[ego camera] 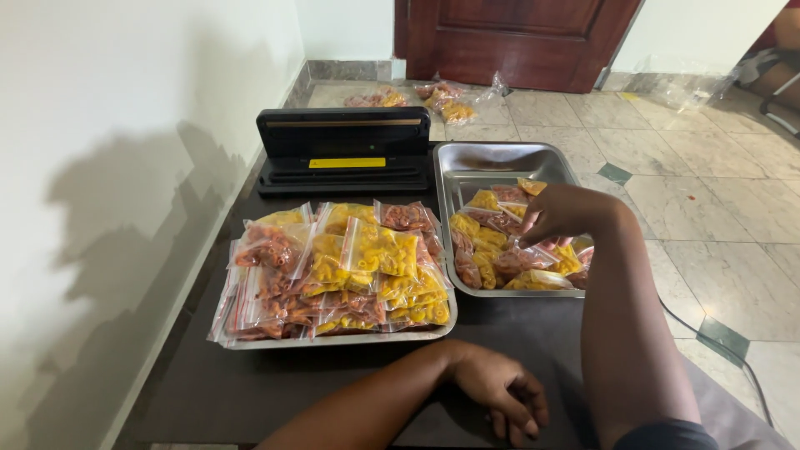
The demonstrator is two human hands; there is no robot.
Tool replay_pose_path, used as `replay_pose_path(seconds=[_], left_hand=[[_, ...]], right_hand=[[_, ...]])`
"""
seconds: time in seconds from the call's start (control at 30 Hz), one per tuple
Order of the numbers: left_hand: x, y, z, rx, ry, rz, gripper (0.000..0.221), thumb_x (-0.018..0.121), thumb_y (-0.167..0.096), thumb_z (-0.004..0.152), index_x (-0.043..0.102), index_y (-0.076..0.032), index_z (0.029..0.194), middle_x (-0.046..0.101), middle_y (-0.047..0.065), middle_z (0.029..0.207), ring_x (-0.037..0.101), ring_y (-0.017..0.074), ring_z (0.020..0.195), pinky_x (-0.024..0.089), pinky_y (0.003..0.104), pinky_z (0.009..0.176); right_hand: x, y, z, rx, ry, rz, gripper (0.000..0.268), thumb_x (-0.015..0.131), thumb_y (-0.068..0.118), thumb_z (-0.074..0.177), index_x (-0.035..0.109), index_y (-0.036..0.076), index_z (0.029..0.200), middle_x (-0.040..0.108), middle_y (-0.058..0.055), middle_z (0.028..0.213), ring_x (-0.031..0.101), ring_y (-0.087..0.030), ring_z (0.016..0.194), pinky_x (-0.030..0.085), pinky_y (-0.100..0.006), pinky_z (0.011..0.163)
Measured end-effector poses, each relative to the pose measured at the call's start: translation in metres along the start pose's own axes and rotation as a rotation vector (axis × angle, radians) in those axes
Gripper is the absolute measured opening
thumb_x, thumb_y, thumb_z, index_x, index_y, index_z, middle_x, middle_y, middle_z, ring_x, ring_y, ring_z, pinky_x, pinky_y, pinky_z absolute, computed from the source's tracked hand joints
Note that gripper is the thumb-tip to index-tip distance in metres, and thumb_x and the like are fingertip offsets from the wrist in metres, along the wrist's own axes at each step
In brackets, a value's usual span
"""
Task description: The person is organizing small, sealed plastic bags containing food items by picking them up and neatly arranging them into a larger white tray.
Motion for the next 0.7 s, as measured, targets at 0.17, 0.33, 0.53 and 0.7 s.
replay_pose_path(seconds=[0.17,0.33,0.53,0.7], left_hand=[[0.001,-0.007,-0.007,0.002,0.012,-0.020,0.042,0.070,-0.016,0.097,0.057,0.006,0.130,0.073,0.023,0.111,0.074,0.0337,0.098,0.064,0.038,0.081],[0.004,-0.011,-0.009,-0.001,-0.016,0.005,0.043,0.071,-0.019,0.096,0.058,0.006,0.129,0.074,0.024,0.108,0.074,0.0322,0.096,0.063,0.036,0.080],[0.002,-0.009,-0.004,-0.008,-0.006,0.014,0.044,0.071,-0.017,0.095,0.058,0.006,0.130,0.073,0.023,0.111,0.074,0.0322,0.098,0.063,0.037,0.081],[0.002,-0.010,-0.005,-0.004,-0.009,0.020,0.043,0.072,-0.018,0.094,0.060,0.005,0.128,0.074,0.022,0.108,0.074,0.0306,0.096,0.063,0.036,0.080]], right_hand=[[0.007,-0.011,0.022,-0.060,0.004,0.045,0.031,0.067,0.014,0.093,0.077,0.008,0.122,0.082,-0.012,0.111,0.080,-0.023,0.090,0.067,-0.033,0.079],[0.000,-0.021,0.021,-0.238,-0.186,0.009,0.012,0.059,0.002,0.085,0.063,0.012,0.080,0.066,0.000,0.080,0.056,-0.013,0.070,0.044,-0.027,0.062],[-0.011,-0.040,0.017,-0.296,-0.474,0.356,0.016,0.044,0.001,0.089,0.056,0.011,0.093,0.055,-0.005,0.072,0.047,-0.018,0.059,0.034,-0.034,0.051],[-0.014,-0.035,-0.001,-0.398,-0.657,0.560,0.022,0.044,-0.005,0.085,0.057,0.011,0.091,0.065,-0.007,0.084,0.058,-0.017,0.072,0.044,-0.032,0.063]])
Point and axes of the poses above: each hand's wrist, its own z-axis towards the middle knuckle, its own x-axis out of the palm, y = z × x, the point moved 1 cm from there along z, towards the middle knuckle
